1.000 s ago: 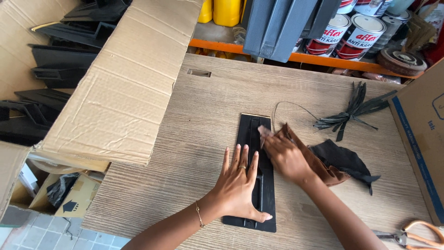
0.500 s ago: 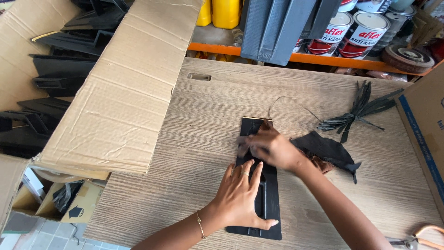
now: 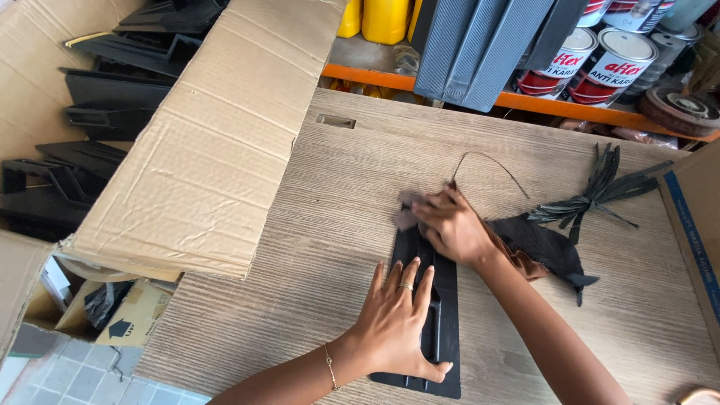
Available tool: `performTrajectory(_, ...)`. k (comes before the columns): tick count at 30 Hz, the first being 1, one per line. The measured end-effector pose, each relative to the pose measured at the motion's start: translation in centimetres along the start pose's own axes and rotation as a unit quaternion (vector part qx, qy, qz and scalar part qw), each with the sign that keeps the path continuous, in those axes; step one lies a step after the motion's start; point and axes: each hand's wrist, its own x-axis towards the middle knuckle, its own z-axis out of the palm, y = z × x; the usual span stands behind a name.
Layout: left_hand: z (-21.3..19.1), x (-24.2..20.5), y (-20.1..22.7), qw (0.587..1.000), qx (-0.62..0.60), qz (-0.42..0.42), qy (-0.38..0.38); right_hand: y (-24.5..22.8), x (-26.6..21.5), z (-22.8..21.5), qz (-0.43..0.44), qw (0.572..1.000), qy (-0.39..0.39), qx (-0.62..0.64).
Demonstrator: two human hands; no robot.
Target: Assembling a fabric cover onto a plastic strip by folding and pressing the material into place.
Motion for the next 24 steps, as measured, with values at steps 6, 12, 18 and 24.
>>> performTrajectory(6,0.5,-0.1,-0.1,0.971,0.17,-0.004,0.17,-5.7,-1.0,-4.4,-0.049,0.986,0.026,0.156)
performTrajectory(12,0.1,0.0,-0.1,0.968,0.184,-0.002,0.168,-5.1,-2.3,-2.6,-0.088,0.974,0.034,0.204)
performTrajectory(18,0.2,-0.1,0.0,0.96,0.212,-0.005,0.183,-3.2,1.0,-3.2,0.018,0.999,0.037,0.02)
performTrajectory(24,0.6,-0.2,-0.2,0.955,0.228,-0.006,0.19,1.3,0.4,2.7,0.059,0.99,-0.004,-0.13)
